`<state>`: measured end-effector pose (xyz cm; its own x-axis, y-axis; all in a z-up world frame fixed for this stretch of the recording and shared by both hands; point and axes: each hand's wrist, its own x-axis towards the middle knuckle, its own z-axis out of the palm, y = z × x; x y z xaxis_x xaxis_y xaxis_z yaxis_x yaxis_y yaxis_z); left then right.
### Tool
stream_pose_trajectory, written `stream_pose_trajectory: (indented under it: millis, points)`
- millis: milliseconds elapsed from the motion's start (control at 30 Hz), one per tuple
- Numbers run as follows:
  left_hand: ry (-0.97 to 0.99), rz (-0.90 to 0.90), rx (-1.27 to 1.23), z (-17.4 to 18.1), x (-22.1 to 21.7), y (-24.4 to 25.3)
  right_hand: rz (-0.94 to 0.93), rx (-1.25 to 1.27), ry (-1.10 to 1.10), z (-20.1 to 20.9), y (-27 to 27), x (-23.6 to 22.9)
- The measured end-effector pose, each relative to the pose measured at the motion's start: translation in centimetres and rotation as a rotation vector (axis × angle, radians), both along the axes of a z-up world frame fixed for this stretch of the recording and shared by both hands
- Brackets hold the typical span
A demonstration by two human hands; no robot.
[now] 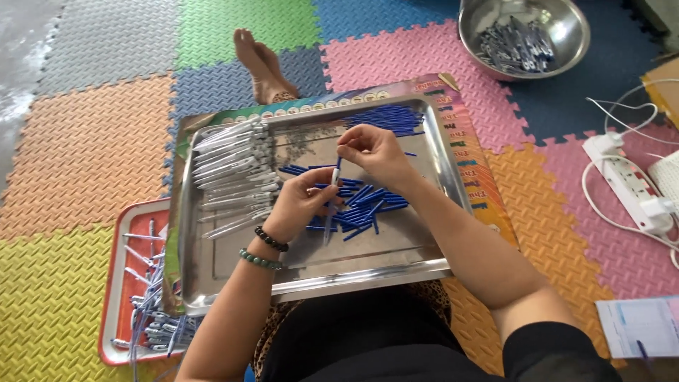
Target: Assembling pens by manually inserting ink refills into pen bodies on a metal tray.
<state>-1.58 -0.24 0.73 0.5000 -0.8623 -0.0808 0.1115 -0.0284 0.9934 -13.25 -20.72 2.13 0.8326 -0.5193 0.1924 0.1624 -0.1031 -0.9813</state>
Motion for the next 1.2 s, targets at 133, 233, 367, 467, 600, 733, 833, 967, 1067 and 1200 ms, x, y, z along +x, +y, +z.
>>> stream_pose_trajectory:
  millis: [133,233,367,467,600,733,833,967,1067,1200]
  points:
    - [0.026,0.009,-0.005,0.0,0.0,0.1,0.07,0.02,0.003,0.9,0.7,0.0]
    - [0.045,0.02,-0.009,-0.3,0.1,0.1,0.085,0.026,-0.002,0.5,0.8,0.0]
    - [0.065,0.041,0.011,-0.1,0.2,0.0,0.125,0.048,0.03,-0.4,0.3,0.3]
    - [0.077,0.048,0.028,-0.5,0.5,0.0,0.158,0.094,0.046,0.1,0.7,0.2]
    - [0.099,0.061,0.029,-1.1,0.8,-0.1,0.189,0.093,0.041,-0.6,0.6,0.5]
    - [0.088,0.041,0.063,-0.3,0.6,0.1,0.139,0.134,0.032,-0.2,0.1,0.5]
    - [0.007,-0.034,0.145,0.6,0.6,0.5,0.077,0.121,0.043,0.6,-0.5,0.4]
    - [-0.002,-0.102,0.187,0.3,0.7,0.5,0.022,0.15,0.061,1.2,-0.6,0.3]
    - [-0.006,-0.1,0.171,-0.2,0.9,0.4,0.024,0.151,0.051,0.3,-1.2,0.5]
    - [0.036,-0.116,0.17,-0.3,1.1,0.2,0.045,0.153,0.047,-1.1,-1.5,0.6]
